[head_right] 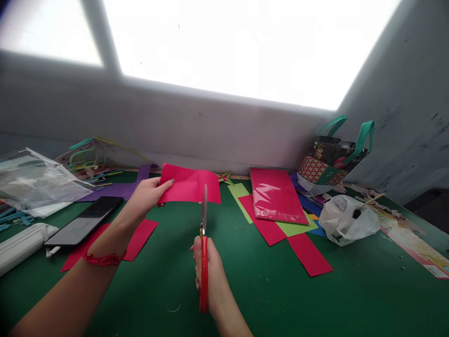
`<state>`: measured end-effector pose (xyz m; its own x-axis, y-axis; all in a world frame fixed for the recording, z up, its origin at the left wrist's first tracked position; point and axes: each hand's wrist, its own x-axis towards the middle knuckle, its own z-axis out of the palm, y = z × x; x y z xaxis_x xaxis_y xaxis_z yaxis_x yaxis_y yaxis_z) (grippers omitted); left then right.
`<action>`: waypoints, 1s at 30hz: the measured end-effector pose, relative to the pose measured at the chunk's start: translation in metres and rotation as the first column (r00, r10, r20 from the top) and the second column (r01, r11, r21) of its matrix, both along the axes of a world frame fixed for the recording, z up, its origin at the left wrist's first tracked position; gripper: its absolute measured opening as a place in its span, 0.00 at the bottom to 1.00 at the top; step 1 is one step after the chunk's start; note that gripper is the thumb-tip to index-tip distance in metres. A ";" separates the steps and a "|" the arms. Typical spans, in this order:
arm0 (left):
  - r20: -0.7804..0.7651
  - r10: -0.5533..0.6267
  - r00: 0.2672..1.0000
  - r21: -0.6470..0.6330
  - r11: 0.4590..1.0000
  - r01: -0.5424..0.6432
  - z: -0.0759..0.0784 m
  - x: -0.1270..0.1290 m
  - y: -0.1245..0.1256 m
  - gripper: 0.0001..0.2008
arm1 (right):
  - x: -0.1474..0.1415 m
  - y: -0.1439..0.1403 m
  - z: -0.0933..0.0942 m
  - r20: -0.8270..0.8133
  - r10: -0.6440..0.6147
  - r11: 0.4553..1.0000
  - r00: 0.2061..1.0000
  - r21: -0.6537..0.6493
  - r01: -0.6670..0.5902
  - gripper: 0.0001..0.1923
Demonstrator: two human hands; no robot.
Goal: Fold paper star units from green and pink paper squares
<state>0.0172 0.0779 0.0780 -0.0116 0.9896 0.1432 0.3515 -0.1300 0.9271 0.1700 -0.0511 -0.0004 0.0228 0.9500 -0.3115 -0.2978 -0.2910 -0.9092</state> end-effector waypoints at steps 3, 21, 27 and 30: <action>0.001 0.025 1.000 0.025 0.999 -0.025 0.001 -0.003 0.001 0.14 | -0.006 -0.004 0.002 0.050 0.095 0.992 0.994 -0.090 -0.090 0.26; 0.010 -0.024 1.000 -0.002 1.000 0.024 0.006 0.003 -0.009 0.14 | 0.004 -0.001 -0.006 0.139 0.056 0.991 0.989 -0.127 -0.038 0.26; 0.012 -0.075 0.997 -0.011 0.997 0.075 0.008 0.009 -0.017 0.16 | 0.009 -0.001 0.001 0.184 0.080 0.992 0.980 -0.114 -0.059 0.27; 0.013 -0.074 0.997 -0.013 0.997 0.074 0.009 0.010 -0.018 0.15 | 0.010 -0.001 0.000 0.198 0.079 0.993 0.977 -0.100 -0.060 0.27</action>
